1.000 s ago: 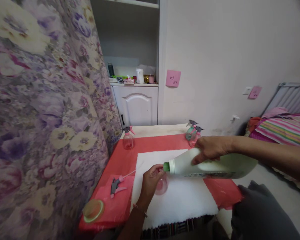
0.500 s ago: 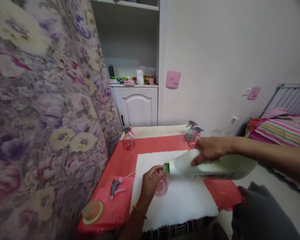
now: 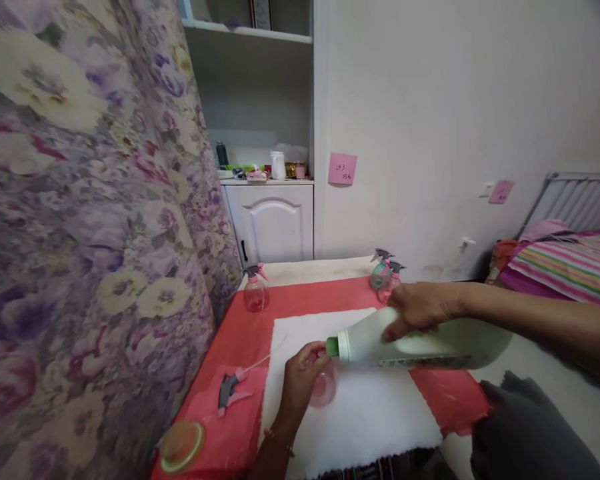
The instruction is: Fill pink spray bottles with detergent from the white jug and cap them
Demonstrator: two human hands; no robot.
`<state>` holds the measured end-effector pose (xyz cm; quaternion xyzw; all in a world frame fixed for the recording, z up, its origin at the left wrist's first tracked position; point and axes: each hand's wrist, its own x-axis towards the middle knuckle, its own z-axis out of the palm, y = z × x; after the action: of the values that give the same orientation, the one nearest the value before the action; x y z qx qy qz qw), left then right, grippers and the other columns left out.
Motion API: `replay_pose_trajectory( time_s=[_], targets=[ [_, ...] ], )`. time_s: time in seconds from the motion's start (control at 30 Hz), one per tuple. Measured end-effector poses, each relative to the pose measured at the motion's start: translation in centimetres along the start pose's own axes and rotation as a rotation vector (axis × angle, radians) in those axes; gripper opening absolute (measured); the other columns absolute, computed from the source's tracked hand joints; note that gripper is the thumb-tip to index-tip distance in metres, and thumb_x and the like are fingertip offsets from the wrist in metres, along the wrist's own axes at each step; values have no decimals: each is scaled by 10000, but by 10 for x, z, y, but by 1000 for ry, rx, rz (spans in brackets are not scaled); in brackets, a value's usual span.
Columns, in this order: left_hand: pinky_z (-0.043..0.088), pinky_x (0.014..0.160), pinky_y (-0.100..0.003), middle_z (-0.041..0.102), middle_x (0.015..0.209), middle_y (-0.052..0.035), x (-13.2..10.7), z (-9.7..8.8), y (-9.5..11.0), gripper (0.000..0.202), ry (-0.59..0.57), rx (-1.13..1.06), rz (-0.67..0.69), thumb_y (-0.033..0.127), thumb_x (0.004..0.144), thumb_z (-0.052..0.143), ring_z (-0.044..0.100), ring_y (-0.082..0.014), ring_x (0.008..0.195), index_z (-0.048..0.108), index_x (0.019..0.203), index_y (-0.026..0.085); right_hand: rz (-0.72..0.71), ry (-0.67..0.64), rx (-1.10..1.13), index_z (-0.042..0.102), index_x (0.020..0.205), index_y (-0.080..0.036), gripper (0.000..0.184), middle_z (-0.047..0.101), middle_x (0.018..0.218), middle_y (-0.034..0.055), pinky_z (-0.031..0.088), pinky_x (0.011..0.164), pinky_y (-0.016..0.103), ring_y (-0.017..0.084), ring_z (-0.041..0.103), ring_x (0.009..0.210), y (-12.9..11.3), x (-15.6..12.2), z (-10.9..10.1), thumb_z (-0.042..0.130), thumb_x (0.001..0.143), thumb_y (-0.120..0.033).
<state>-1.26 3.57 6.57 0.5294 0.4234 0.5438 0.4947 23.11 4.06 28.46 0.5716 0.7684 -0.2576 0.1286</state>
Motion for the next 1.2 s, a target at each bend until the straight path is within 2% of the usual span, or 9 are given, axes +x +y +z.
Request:
replay_pose_trajectory(
  time_s=[0.17,0.5,0.87,1.2],
  targets=[
    [504,795,-307,763,862,-39,0,0,-1,204,3,4,-4,278,683,721,681,-233,873,735,866,189,0,3,46,544,553,-191,438,543,481,-11,401,476,287,135,498,433,0,0,0,690,666,-587],
    [495,779,-290,756,845,-23,2,0,-4,206,6,-1,-2,289,687,731,673,-214,846,738,869,194,-10,20,40,514,498,-200,439,540,466,8,410,499,320,151,495,431,-2,-2,1,687,676,-562],
    [503,789,-304,764,872,-36,2,-2,-7,214,2,-8,-8,296,689,734,682,-229,876,736,878,196,16,7,-13,543,522,-181,446,515,455,-11,403,494,286,134,491,436,-5,-2,-1,660,676,-583],
    [506,776,-298,763,860,-36,1,1,-4,215,8,-18,4,305,683,740,681,-222,855,741,866,193,-6,12,-11,515,493,-190,480,498,427,-22,393,473,276,117,468,405,-2,-2,0,652,685,-607]
  ],
)
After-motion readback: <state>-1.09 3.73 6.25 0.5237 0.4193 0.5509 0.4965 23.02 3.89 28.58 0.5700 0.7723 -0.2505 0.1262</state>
